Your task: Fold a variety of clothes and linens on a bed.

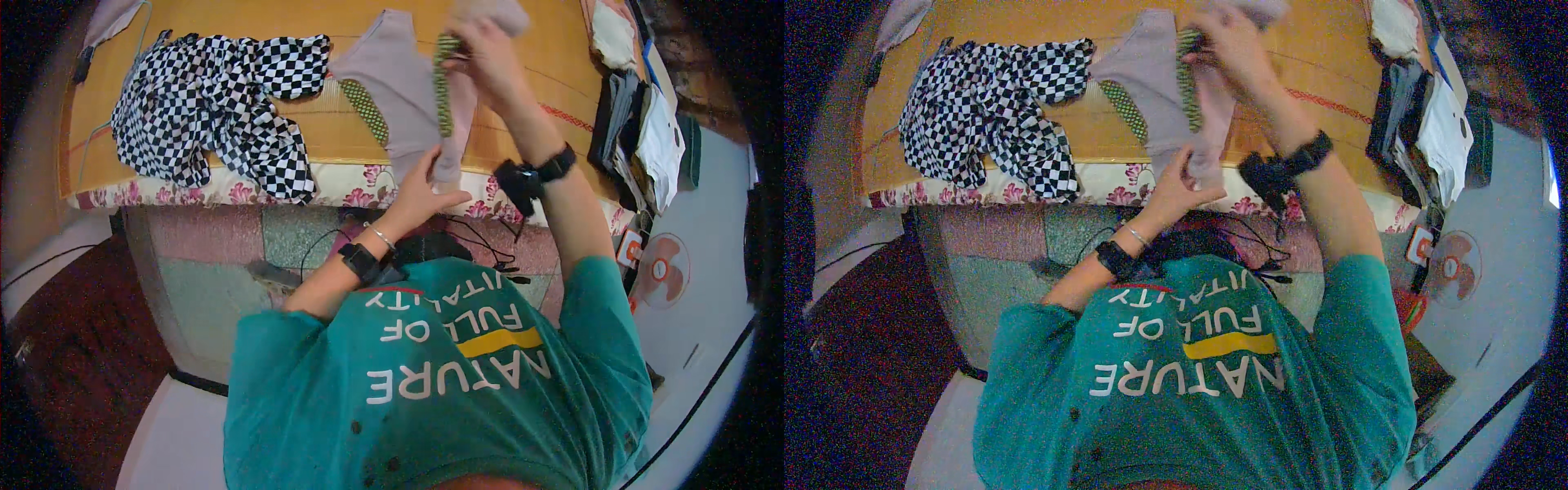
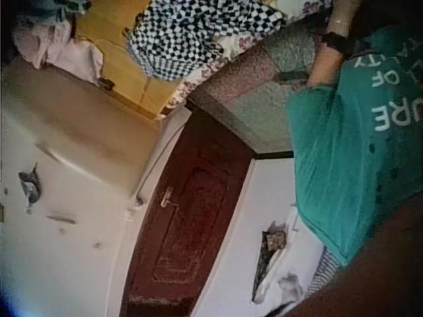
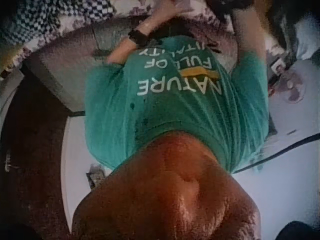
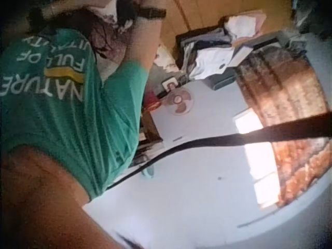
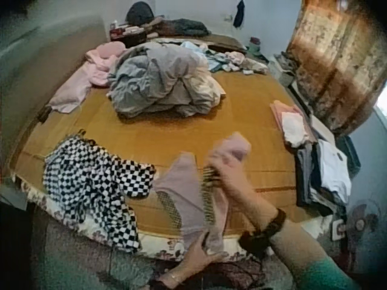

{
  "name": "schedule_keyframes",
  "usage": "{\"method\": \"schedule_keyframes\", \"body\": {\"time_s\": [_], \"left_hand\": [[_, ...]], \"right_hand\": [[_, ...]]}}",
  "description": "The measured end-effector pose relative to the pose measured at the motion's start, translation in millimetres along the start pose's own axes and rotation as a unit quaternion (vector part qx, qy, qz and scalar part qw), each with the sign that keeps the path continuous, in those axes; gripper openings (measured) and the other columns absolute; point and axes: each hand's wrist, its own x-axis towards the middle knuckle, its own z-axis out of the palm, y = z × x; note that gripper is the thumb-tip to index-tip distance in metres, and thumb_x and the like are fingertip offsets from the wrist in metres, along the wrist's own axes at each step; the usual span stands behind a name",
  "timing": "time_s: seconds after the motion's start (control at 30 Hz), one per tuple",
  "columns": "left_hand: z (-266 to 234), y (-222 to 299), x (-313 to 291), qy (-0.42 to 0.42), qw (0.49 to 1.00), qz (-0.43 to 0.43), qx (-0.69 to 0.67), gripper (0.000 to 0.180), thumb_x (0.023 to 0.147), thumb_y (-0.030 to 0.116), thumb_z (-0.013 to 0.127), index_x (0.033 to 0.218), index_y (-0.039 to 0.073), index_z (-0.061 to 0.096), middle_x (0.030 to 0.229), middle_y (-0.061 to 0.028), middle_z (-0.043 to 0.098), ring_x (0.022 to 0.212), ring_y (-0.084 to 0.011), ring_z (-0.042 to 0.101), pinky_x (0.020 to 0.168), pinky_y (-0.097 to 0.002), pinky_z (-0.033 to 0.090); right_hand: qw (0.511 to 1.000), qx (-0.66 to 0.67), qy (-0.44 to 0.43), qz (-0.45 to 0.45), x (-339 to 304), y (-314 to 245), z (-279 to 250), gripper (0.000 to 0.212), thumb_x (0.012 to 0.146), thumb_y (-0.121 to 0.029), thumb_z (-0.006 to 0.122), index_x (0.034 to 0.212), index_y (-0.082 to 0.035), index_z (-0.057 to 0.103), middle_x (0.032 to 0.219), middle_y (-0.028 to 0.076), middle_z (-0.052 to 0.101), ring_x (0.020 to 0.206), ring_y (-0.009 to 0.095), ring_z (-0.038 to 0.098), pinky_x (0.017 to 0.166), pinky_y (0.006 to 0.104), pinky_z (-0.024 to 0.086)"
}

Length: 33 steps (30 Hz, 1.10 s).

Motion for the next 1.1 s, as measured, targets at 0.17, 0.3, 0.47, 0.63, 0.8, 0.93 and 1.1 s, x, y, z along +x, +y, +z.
{"method": "schedule_keyframes", "body": {"time_s": [0.17,0.3,0.47,0.63,0.8,0.93,1.1], "left_hand": [[-12,-27,-7,-0.018,0.905,-0.269,-0.330,0.050,0.079,0.027,0.069,0.118,0.004,0.047,0.095,-0.0054,0.060,0.084,-0.0153,0.058,0.075,-0.0310,0.049],[-15,-38,-7,-0.021,0.832,-0.219,-0.509,0.031,0.090,0.023,0.055,0.114,0.004,0.051,0.099,-0.0040,0.061,0.092,-0.0129,0.057,0.080,-0.0290,0.046],[-23,-26,-1,-0.029,0.833,-0.283,-0.474,0.030,0.092,0.019,0.050,0.115,0.000,0.051,0.105,-0.0050,0.061,0.098,-0.0163,0.057,0.088,-0.0310,0.044],[-33,-21,-2,-0.054,0.799,-0.284,-0.527,0.030,0.092,0.021,0.050,0.113,0.000,0.054,0.110,-0.0091,0.060,0.097,-0.0197,0.059,0.086,-0.0326,0.047],[-70,-4,-12,-0.173,0.825,-0.434,-0.318,0.042,0.088,0.037,0.055,0.105,-0.002,0.059,0.099,-0.0143,0.063,0.086,-0.0219,0.065,0.071,-0.0311,0.054],[-125,7,19,-0.192,0.894,-0.399,-0.072,0.044,0.085,0.042,0.058,0.097,0.000,0.061,0.090,-0.0126,0.064,0.070,-0.0179,0.065,0.059,-0.0264,0.053],[-168,14,90,0.162,0.949,-0.060,0.263,0.045,0.077,0.034,0.069,0.100,-0.004,0.059,0.093,-0.0154,0.064,0.082,-0.0191,0.064,0.069,-0.0299,0.051]], "right_hand": [[0.996,-0.059,-0.055,0.036,27,63,69,0.024,0.084,-0.014,0.059,0.099,0.001,0.046,0.086,0.009,0.054,0.073,0.016,0.058,0.057,0.0270,0.056],[0.997,-0.043,-0.037,0.053,26,80,83,0.028,0.084,-0.011,0.059,0.102,0.002,0.043,0.086,0.010,0.054,0.072,0.016,0.058,0.057,0.0275,0.057],[0.994,-0.082,-0.062,0.029,23,77,87,0.029,0.084,-0.013,0.060,0.104,0.003,0.046,0.091,0.010,0.056,0.077,0.016,0.059,0.058,0.0267,0.057],[0.948,-0.272,-0.159,-0.051,16,87,66,0.038,0.084,-0.018,0.063,0.113,0.003,0.050,0.100,0.012,0.057,0.087,0.018,0.059,0.070,0.0278,0.053],[0.855,-0.441,-0.223,-0.158,-44,55,16,0.043,0.079,-0.021,0.066,0.116,-0.005,0.052,0.109,0.013,0.053,0.100,0.026,0.053,0.084,0.0371,0.045],[0.764,-0.541,-0.257,-0.239,-103,64,-19,0.045,0.075,-0.020,0.067,0.115,-0.006,0.053,0.111,0.013,0.052,0.102,0.030,0.050,0.087,0.0405,0.042],[0.675,-0.601,-0.296,-0.309,-126,82,-10,0.048,0.072,-0.022,0.064,0.116,-0.010,0.051,0.113,0.010,0.050,0.108,0.027,0.047,0.097,0.0426,0.033]]}}
